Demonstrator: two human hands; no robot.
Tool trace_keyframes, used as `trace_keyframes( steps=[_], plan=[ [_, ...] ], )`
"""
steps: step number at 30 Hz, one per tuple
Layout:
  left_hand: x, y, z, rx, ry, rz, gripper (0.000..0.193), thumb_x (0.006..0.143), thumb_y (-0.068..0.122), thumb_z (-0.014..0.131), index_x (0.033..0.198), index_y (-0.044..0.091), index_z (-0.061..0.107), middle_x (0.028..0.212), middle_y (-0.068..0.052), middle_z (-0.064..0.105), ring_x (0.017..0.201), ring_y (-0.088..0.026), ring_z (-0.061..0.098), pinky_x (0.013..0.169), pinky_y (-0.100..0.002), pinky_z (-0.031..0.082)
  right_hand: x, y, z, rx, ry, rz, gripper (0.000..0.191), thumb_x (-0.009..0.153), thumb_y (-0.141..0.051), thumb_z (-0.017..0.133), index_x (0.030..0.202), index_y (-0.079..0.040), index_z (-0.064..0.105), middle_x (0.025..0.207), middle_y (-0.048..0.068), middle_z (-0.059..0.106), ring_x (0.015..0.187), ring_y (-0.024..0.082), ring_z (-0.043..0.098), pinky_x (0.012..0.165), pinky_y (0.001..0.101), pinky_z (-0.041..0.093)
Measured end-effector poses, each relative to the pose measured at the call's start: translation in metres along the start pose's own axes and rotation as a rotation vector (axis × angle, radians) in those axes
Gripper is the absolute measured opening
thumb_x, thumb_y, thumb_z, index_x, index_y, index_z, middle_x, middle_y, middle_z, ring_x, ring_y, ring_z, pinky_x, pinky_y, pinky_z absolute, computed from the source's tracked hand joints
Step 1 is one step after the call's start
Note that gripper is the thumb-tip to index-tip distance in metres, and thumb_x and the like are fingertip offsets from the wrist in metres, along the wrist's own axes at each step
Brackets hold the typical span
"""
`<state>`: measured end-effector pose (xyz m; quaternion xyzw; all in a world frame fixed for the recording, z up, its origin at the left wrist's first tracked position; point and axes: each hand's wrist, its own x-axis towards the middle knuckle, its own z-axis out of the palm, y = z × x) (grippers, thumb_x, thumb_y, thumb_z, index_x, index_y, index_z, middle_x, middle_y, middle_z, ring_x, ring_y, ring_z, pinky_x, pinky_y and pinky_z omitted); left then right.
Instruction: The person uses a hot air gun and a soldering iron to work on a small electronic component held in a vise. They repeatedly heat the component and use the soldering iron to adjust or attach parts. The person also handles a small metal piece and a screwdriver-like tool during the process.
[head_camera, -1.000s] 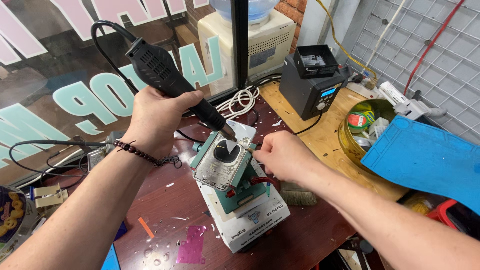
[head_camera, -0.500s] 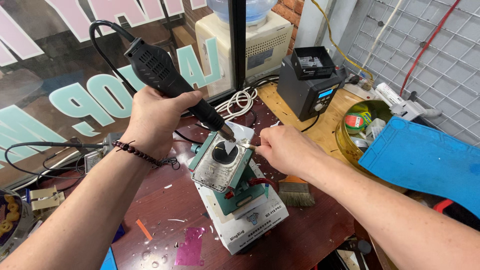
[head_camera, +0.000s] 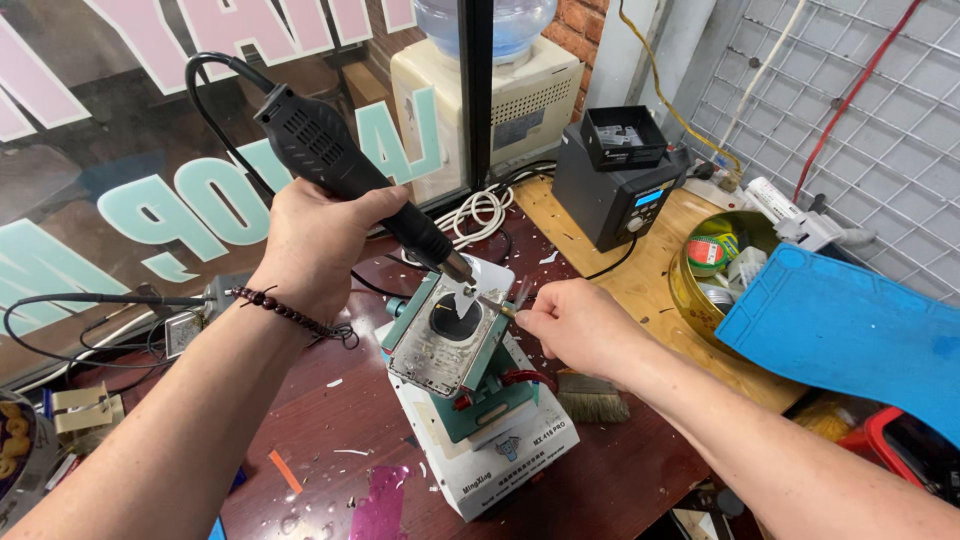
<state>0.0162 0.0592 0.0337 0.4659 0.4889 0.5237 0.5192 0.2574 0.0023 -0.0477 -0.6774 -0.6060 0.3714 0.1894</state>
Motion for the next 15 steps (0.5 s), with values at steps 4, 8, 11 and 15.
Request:
trace_keyframes(
  steps=[4, 8, 11, 15],
  plan=[
    [0.000, 0.006, -0.007, -0.004, -0.037, 0.005, 0.017, 0.086, 0.005, 0.073, 0.097, -0.006, 0.065, 0.098, -0.013, 0.073, 0.087, -0.023, 0.076, 0.074, -0.036, 0.070, -0.011, -0.006, -0.003, -0.171, 0.100, -0.065, 0.029, 0.088, -0.030, 0.073, 0.077, -0.003, 0.069, 0.066, 0.012, 0.071, 0.061, 0.023, 0.069, 0.061, 0.0383, 0.054],
    [-0.008, 0.006, -0.021, -0.013, -0.019, -0.030, 0.017, 0.087, 0.005, 0.072, 0.099, -0.002, 0.061, 0.100, -0.011, 0.072, 0.092, -0.022, 0.077, 0.078, -0.034, 0.071, -0.028, -0.016, -0.003, -0.224, 0.102, -0.039, 0.028, 0.087, -0.030, 0.073, 0.078, -0.004, 0.069, 0.067, 0.011, 0.072, 0.061, 0.024, 0.069, 0.061, 0.0391, 0.054],
    [-0.011, 0.004, -0.028, -0.029, 0.002, -0.056, 0.018, 0.087, 0.005, 0.071, 0.100, 0.000, 0.060, 0.100, -0.010, 0.070, 0.092, -0.022, 0.075, 0.077, -0.035, 0.068, -0.033, -0.024, -0.003, -0.224, 0.083, -0.022, 0.027, 0.087, -0.030, 0.072, 0.079, -0.004, 0.070, 0.067, 0.012, 0.073, 0.062, 0.025, 0.071, 0.062, 0.0399, 0.054],
    [-0.012, 0.000, -0.027, -0.024, 0.007, -0.071, 0.018, 0.086, 0.005, 0.072, 0.098, 0.000, 0.060, 0.100, -0.009, 0.070, 0.091, -0.021, 0.075, 0.072, -0.036, 0.068, -0.026, -0.026, -0.005, -0.308, 0.058, -0.004, 0.028, 0.089, -0.031, 0.070, 0.080, -0.005, 0.072, 0.068, 0.012, 0.073, 0.066, 0.027, 0.071, 0.066, 0.0406, 0.055]
  ],
)
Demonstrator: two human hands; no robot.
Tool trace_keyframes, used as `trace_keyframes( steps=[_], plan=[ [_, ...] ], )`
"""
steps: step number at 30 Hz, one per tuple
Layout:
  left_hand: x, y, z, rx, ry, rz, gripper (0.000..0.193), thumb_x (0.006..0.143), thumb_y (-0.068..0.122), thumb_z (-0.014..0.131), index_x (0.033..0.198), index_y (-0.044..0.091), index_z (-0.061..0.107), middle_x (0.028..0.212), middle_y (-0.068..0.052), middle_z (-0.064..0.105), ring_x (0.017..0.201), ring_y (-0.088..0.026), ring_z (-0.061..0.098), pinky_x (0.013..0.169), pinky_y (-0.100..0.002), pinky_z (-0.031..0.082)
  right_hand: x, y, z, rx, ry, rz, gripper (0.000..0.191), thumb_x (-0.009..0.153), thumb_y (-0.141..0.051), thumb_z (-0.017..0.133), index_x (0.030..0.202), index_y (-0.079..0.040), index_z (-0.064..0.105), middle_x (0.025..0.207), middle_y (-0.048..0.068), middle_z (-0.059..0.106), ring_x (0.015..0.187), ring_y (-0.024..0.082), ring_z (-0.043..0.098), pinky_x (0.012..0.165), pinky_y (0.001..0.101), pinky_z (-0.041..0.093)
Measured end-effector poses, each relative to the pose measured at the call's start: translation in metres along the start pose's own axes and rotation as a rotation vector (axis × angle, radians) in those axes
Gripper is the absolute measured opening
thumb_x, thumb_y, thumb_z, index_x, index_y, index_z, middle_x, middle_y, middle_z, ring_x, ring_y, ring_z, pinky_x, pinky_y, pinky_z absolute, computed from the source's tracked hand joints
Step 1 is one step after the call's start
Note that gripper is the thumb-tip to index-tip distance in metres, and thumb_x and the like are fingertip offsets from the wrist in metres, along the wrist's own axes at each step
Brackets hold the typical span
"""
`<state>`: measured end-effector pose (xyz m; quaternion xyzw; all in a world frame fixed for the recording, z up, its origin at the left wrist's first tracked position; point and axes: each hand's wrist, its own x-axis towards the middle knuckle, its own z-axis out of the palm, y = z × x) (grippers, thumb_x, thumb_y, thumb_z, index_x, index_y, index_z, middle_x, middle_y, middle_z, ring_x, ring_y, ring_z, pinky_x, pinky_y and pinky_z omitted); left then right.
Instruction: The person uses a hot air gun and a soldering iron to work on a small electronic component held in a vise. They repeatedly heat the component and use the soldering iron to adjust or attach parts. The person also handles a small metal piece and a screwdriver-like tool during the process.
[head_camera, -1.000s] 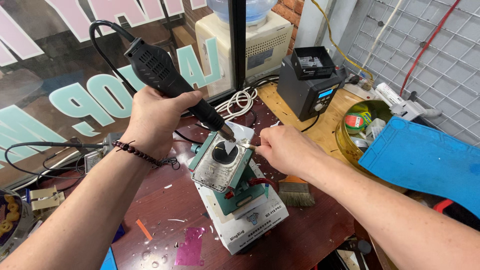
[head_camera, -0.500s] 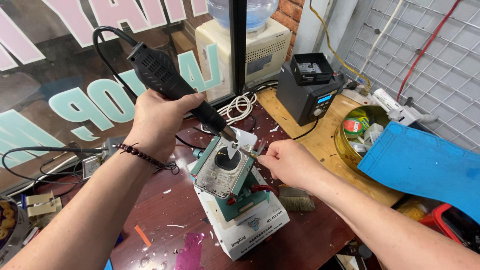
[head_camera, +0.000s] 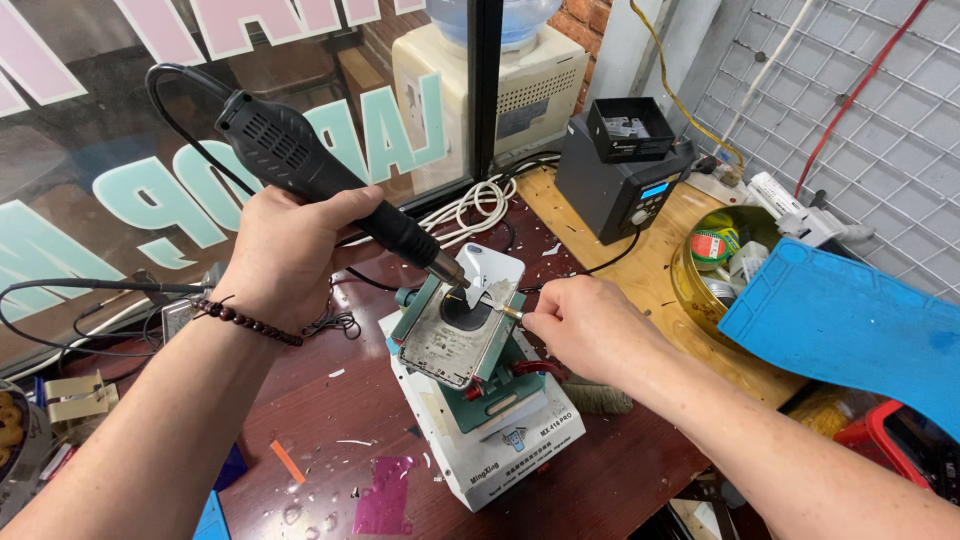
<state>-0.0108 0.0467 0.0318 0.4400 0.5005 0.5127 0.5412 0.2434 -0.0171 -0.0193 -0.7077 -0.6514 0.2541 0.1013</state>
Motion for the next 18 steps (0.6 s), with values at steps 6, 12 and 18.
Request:
trace_keyframes(
  steps=[6, 12, 18],
  plan=[
    [0.000, -0.003, 0.006, -0.015, 0.003, 0.002, 0.018, 0.086, 0.003, 0.072, 0.098, -0.001, 0.059, 0.098, -0.010, 0.070, 0.089, -0.022, 0.075, 0.074, -0.038, 0.070, 0.013, 0.016, 0.015, 0.072, 0.143, -0.259, 0.025, 0.090, -0.028, 0.068, 0.085, -0.003, 0.072, 0.076, 0.013, 0.073, 0.073, 0.028, 0.070, 0.068, 0.0415, 0.054],
    [0.001, -0.001, 0.010, -0.035, -0.031, 0.025, 0.015, 0.087, 0.002, 0.072, 0.096, -0.006, 0.063, 0.097, -0.013, 0.071, 0.087, -0.023, 0.075, 0.072, -0.039, 0.071, 0.017, 0.025, 0.025, 0.163, 0.073, -0.153, 0.026, 0.091, -0.028, 0.066, 0.088, -0.003, 0.071, 0.075, 0.013, 0.074, 0.069, 0.026, 0.072, 0.067, 0.0393, 0.055],
    [0.001, 0.001, 0.015, -0.015, -0.018, -0.005, 0.014, 0.086, 0.003, 0.071, 0.095, -0.005, 0.063, 0.097, -0.014, 0.073, 0.085, -0.025, 0.077, 0.069, -0.039, 0.070, 0.013, 0.018, 0.014, 0.122, 0.058, -0.188, 0.026, 0.090, -0.029, 0.069, 0.085, -0.004, 0.071, 0.072, 0.012, 0.073, 0.067, 0.024, 0.071, 0.065, 0.0389, 0.055]
  ],
)
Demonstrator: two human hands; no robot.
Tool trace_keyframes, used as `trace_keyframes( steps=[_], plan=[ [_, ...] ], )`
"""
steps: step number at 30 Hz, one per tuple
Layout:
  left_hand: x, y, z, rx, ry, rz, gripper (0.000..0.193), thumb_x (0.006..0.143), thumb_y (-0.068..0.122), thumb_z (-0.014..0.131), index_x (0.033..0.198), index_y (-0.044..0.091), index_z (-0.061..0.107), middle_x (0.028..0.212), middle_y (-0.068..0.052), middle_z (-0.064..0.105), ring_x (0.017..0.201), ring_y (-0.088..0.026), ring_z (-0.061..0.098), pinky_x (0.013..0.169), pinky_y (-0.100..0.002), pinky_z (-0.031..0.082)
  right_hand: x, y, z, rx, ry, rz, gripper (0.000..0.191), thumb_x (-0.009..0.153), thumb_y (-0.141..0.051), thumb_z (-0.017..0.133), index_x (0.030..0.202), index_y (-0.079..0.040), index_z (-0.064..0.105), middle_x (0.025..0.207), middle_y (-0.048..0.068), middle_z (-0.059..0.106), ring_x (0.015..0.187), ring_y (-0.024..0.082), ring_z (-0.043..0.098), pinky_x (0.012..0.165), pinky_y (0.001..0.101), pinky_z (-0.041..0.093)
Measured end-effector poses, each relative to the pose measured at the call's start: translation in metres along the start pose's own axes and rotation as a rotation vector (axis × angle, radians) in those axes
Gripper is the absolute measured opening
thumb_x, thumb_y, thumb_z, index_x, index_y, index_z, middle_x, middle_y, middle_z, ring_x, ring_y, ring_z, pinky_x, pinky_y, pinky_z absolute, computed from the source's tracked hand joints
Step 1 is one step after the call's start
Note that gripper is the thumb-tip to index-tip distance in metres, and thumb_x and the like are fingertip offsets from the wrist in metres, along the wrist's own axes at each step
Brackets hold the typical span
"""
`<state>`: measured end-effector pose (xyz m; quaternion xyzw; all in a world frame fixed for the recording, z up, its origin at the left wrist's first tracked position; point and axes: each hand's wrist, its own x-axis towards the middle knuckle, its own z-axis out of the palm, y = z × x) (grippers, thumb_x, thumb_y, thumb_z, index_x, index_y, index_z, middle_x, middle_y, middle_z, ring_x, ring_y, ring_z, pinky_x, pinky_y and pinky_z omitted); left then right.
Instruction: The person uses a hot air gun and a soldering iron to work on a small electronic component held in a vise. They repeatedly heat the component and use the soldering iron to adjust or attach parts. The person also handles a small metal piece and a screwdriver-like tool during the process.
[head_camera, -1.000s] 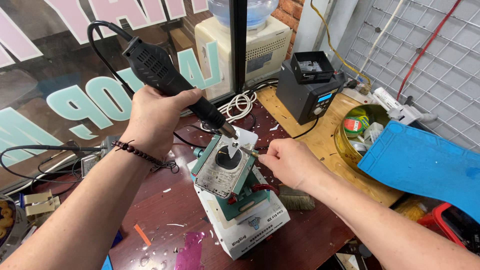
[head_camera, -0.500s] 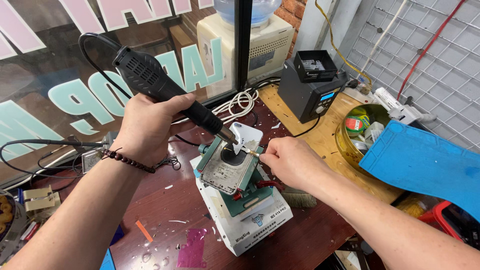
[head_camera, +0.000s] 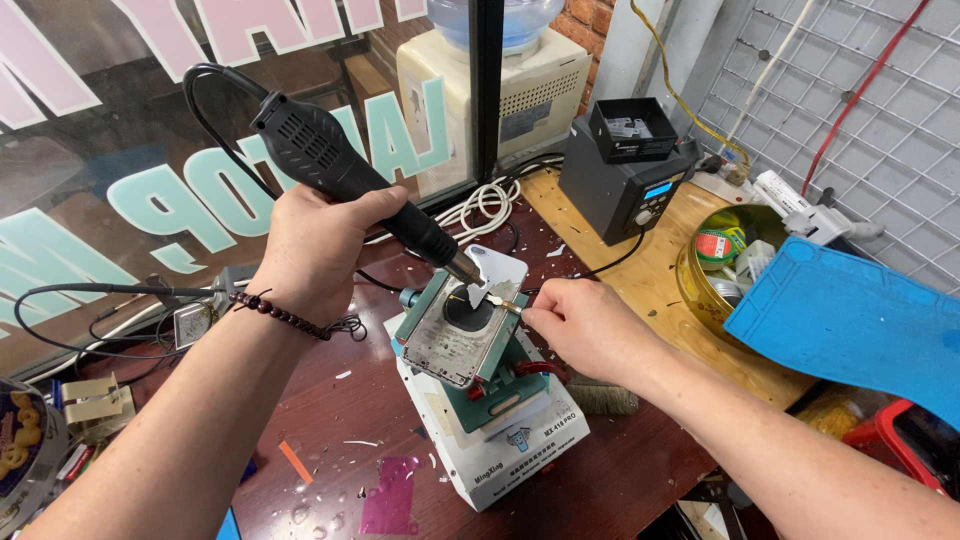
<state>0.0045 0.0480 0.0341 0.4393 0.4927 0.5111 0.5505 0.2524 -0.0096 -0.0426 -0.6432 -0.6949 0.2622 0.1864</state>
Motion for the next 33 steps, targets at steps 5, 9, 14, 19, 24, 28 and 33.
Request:
trace_keyframes(
  steps=[5, 9, 14, 19, 24, 28, 33],
  plan=[
    [0.001, 0.002, 0.002, 0.020, -0.006, 0.025, 0.016, 0.086, 0.004, 0.072, 0.098, -0.006, 0.066, 0.098, -0.015, 0.074, 0.088, -0.023, 0.077, 0.072, -0.036, 0.070, -0.009, -0.007, -0.013, -0.082, 0.004, 0.145, 0.027, 0.090, -0.030, 0.070, 0.083, -0.004, 0.071, 0.070, 0.014, 0.072, 0.065, 0.027, 0.070, 0.066, 0.0405, 0.054],
    [0.002, 0.001, 0.003, 0.030, 0.006, 0.021, 0.017, 0.086, 0.004, 0.072, 0.098, -0.005, 0.065, 0.098, -0.015, 0.074, 0.087, -0.024, 0.077, 0.071, -0.036, 0.069, -0.008, -0.013, -0.016, -0.068, 0.023, 0.135, 0.026, 0.088, -0.029, 0.071, 0.081, -0.005, 0.071, 0.069, 0.012, 0.072, 0.065, 0.026, 0.072, 0.065, 0.0400, 0.055],
    [0.005, -0.003, 0.007, 0.048, 0.016, 0.024, 0.017, 0.086, 0.003, 0.073, 0.098, -0.005, 0.064, 0.098, -0.014, 0.074, 0.089, -0.023, 0.077, 0.071, -0.037, 0.070, 0.004, -0.018, -0.020, -0.158, -0.035, 0.131, 0.027, 0.088, -0.031, 0.073, 0.081, -0.005, 0.071, 0.074, 0.014, 0.073, 0.072, 0.029, 0.072, 0.070, 0.0421, 0.055],
    [0.009, -0.004, 0.007, 0.075, 0.024, 0.050, 0.019, 0.085, 0.003, 0.074, 0.099, -0.003, 0.064, 0.098, -0.013, 0.074, 0.089, -0.023, 0.077, 0.071, -0.037, 0.069, 0.011, -0.023, -0.019, -0.235, -0.081, 0.136, 0.026, 0.089, -0.031, 0.073, 0.082, -0.006, 0.072, 0.080, 0.015, 0.074, 0.080, 0.032, 0.072, 0.075, 0.0450, 0.055],
    [0.009, -0.004, 0.005, 0.083, 0.015, 0.057, 0.018, 0.085, 0.004, 0.074, 0.099, -0.004, 0.066, 0.098, -0.012, 0.075, 0.088, -0.023, 0.078, 0.071, -0.036, 0.069, 0.015, -0.029, -0.018, -0.247, -0.072, 0.120, 0.023, 0.086, -0.029, 0.075, 0.083, -0.006, 0.074, 0.084, 0.018, 0.074, 0.085, 0.034, 0.072, 0.078, 0.0455, 0.055],
    [0.007, -0.004, 0.004, 0.064, 0.020, 0.064, 0.017, 0.086, 0.002, 0.074, 0.098, -0.006, 0.065, 0.097, -0.014, 0.073, 0.088, -0.024, 0.077, 0.072, -0.038, 0.071, 0.008, -0.033, -0.014, -0.183, -0.035, 0.136, 0.023, 0.088, -0.027, 0.074, 0.082, -0.005, 0.074, 0.083, 0.020, 0.074, 0.083, 0.036, 0.073, 0.078, 0.0454, 0.057],
    [0.003, -0.003, 0.006, 0.032, 0.023, 0.049, 0.017, 0.085, 0.001, 0.073, 0.097, -0.005, 0.062, 0.097, -0.014, 0.071, 0.087, -0.025, 0.076, 0.074, -0.042, 0.072, 0.012, -0.034, -0.020, -0.238, -0.069, 0.106, 0.026, 0.088, -0.029, 0.074, 0.081, -0.004, 0.074, 0.082, 0.019, 0.073, 0.081, 0.037, 0.072, 0.077, 0.0455, 0.057]
  ],
)
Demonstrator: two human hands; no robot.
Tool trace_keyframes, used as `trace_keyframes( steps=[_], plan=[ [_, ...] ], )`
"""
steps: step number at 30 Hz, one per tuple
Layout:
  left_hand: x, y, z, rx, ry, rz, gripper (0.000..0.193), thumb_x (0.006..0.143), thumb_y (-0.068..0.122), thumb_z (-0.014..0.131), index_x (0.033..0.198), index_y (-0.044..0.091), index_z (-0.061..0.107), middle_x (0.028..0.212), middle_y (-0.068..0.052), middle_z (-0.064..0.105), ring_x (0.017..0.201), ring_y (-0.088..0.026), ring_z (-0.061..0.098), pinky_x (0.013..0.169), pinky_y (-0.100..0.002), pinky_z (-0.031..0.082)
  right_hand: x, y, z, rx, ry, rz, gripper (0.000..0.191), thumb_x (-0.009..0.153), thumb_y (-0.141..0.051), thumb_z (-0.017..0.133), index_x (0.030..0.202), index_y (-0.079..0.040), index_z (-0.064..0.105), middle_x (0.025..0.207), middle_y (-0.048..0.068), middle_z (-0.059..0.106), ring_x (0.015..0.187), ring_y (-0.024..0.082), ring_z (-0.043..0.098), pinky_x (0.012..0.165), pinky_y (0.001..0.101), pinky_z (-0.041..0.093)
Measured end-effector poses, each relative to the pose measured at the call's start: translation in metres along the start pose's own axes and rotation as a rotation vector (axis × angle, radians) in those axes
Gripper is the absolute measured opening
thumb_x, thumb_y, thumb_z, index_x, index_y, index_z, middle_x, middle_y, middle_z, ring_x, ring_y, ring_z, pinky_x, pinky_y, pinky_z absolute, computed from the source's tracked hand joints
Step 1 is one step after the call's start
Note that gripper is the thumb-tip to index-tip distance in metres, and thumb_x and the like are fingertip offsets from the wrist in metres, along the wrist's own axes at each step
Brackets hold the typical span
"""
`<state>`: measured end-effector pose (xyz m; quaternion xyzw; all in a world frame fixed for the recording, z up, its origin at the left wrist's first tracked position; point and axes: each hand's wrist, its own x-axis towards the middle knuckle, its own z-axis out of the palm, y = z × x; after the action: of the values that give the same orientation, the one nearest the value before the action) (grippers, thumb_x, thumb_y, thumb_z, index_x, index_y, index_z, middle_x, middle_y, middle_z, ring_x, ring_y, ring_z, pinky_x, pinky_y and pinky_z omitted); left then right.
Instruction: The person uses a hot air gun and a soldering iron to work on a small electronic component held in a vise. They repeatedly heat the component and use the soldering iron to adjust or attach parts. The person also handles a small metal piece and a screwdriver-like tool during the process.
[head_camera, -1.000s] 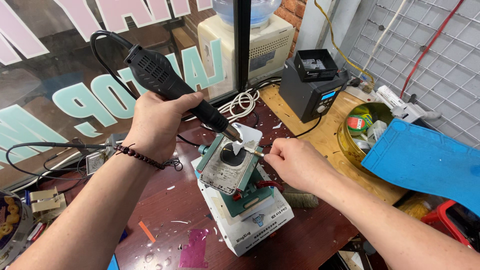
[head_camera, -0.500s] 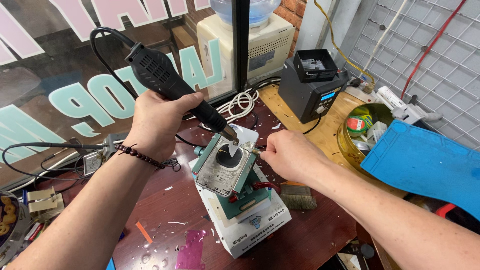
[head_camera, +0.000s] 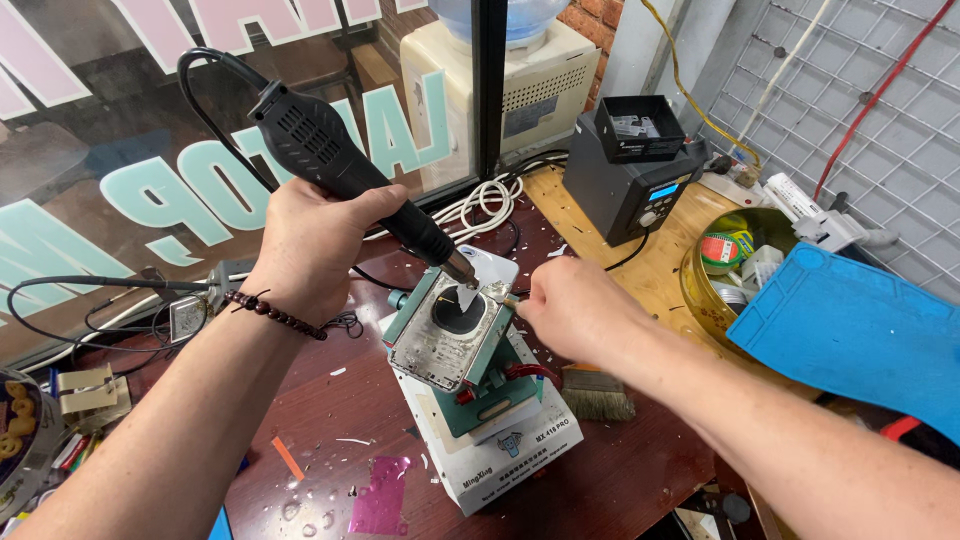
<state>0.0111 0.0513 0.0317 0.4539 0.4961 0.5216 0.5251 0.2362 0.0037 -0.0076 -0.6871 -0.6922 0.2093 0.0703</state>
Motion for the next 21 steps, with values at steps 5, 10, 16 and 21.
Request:
trace_keyframes(
  steps=[5, 10, 16, 21],
  plan=[
    [-0.001, 0.003, 0.000, 0.071, 0.018, -0.004, 0.018, 0.086, 0.003, 0.073, 0.098, -0.004, 0.063, 0.098, -0.014, 0.073, 0.090, -0.023, 0.077, 0.077, -0.037, 0.070, 0.007, 0.010, 0.006, 0.059, 0.019, -0.023, 0.024, 0.087, -0.026, 0.074, 0.080, -0.003, 0.074, 0.077, 0.018, 0.074, 0.075, 0.032, 0.073, 0.073, 0.0430, 0.056],
    [0.003, -0.001, 0.003, 0.015, 0.018, -0.006, 0.020, 0.085, 0.005, 0.074, 0.099, -0.003, 0.063, 0.099, -0.014, 0.074, 0.089, -0.023, 0.077, 0.073, -0.035, 0.069, -0.006, 0.028, 0.021, 0.281, 0.015, 0.120, 0.025, 0.089, -0.027, 0.072, 0.083, -0.003, 0.072, 0.071, 0.013, 0.076, 0.065, 0.021, 0.075, 0.065, 0.0359, 0.057],
    [0.001, 0.001, 0.004, -0.061, -0.019, 0.026, 0.019, 0.087, 0.008, 0.075, 0.100, -0.002, 0.065, 0.099, -0.012, 0.074, 0.087, -0.021, 0.077, 0.071, -0.032, 0.068, -0.016, 0.035, 0.015, 0.706, -0.011, 0.317, 0.016, 0.090, -0.013, 0.067, 0.099, 0.000, 0.071, 0.074, 0.007, 0.071, 0.056, 0.015, 0.063, 0.049, 0.0311, 0.050],
    [-0.002, 0.006, 0.011, -0.052, 0.019, -0.198, 0.022, 0.095, 0.015, 0.071, 0.110, 0.002, 0.061, 0.101, -0.010, 0.071, 0.086, -0.024, 0.073, 0.060, -0.049, 0.063, -0.021, 0.050, 0.010, 0.821, 0.220, 0.340, 0.013, 0.093, -0.014, 0.061, 0.101, -0.007, 0.068, 0.073, 0.002, 0.067, 0.049, 0.009, 0.049, 0.043, 0.0270, 0.038]
  ],
)
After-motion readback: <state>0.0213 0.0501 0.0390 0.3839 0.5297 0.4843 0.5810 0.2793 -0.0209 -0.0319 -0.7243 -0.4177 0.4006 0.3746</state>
